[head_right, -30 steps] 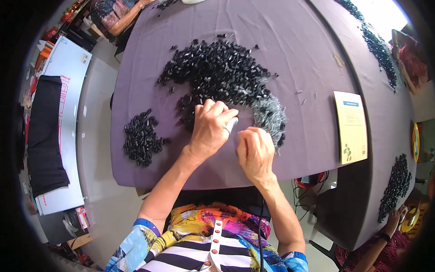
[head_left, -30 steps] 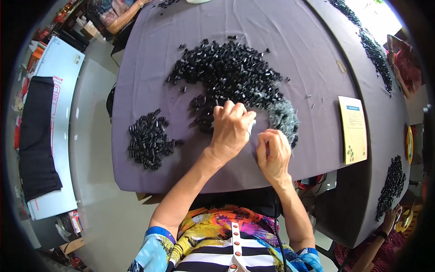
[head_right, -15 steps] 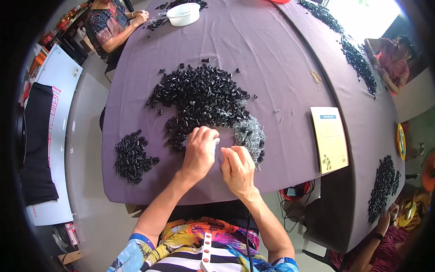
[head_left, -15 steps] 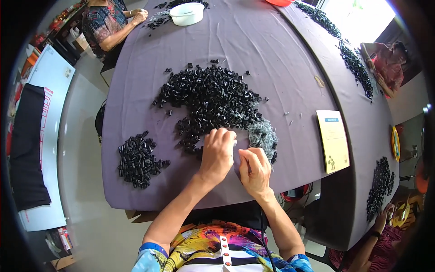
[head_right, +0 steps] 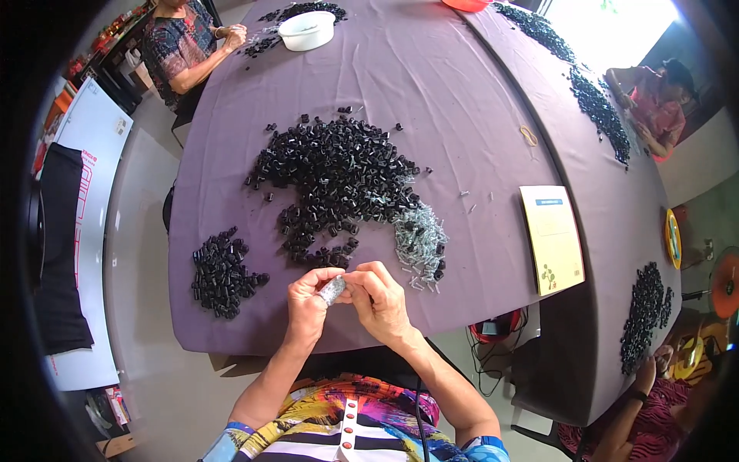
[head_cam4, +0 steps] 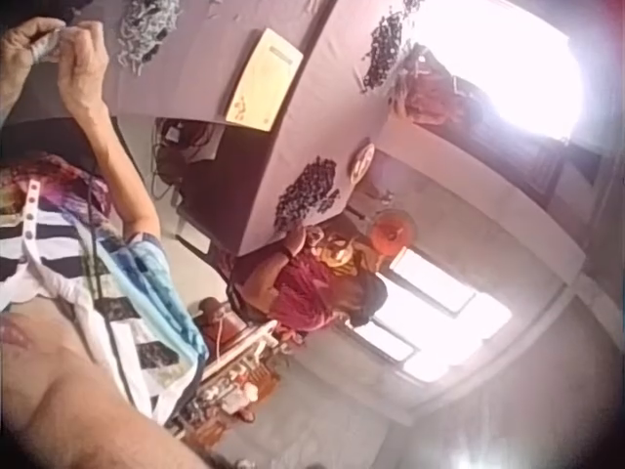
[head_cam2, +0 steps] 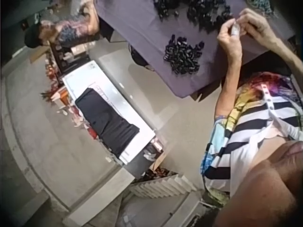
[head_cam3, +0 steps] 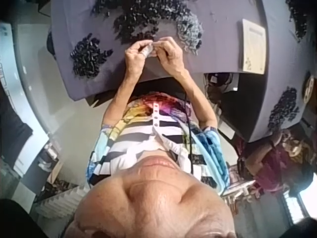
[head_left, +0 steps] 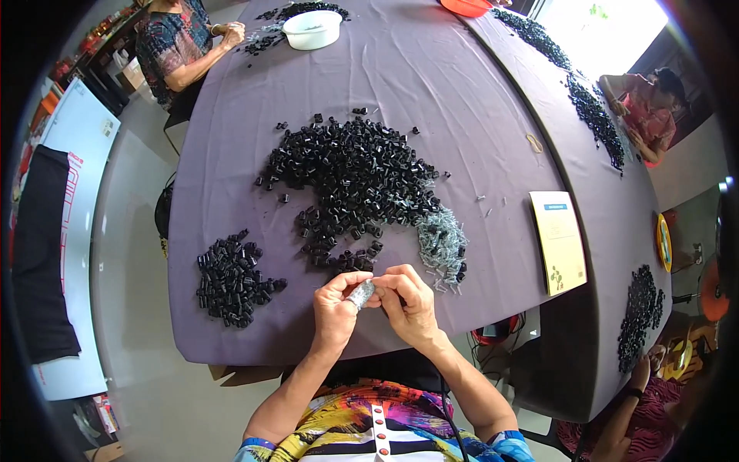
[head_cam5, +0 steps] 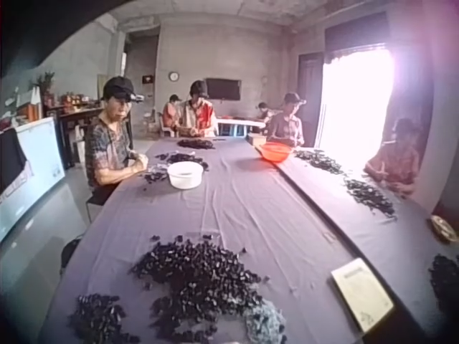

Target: The person assembles small plastic clips and metal pins by inserting each pin into a clip by hand and placing the assembled pieces into a pile on the table.

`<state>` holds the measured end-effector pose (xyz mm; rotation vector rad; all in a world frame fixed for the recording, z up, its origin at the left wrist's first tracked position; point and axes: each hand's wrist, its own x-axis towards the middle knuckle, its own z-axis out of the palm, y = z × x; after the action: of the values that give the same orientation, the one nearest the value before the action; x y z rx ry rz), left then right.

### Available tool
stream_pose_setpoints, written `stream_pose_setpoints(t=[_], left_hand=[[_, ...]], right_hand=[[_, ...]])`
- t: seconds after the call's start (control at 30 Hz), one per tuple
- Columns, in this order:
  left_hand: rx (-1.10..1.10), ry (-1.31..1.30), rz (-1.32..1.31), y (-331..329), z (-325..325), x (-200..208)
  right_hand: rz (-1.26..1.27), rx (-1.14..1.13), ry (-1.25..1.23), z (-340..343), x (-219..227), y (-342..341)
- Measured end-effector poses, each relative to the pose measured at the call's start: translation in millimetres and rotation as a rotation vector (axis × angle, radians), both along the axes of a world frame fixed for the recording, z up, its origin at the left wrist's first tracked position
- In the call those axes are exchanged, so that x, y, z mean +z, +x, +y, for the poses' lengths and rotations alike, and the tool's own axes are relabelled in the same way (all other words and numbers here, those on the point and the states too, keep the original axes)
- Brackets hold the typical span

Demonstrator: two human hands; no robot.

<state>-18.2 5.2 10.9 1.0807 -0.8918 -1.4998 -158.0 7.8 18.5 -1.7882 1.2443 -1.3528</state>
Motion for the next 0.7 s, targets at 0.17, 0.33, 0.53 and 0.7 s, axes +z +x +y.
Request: stream_pose_setpoints(t=[0.17,0.33,0.53,0.7], left_hand=[[0.028,0.063,0.090,0.3,0.6,-3.2],[0.039,0.074,0.102,0.2,1.1,-6.1],[0.004,0.042,0.038,3.1,4.0,-4.5],[-0.028,0.054,0.038,8.7,5.0,-6.3]], right_hand=[[0.032,-0.016,-0.025,0.8,-4.1,2.8],[0.079,-0.019,-0.017,2.1,-2.8,2.6],[0.038,-0.022,-0.021,4.7,-4.1,2.4],[0.043,0.013,0.012,7.6,-6.8,1.4]])
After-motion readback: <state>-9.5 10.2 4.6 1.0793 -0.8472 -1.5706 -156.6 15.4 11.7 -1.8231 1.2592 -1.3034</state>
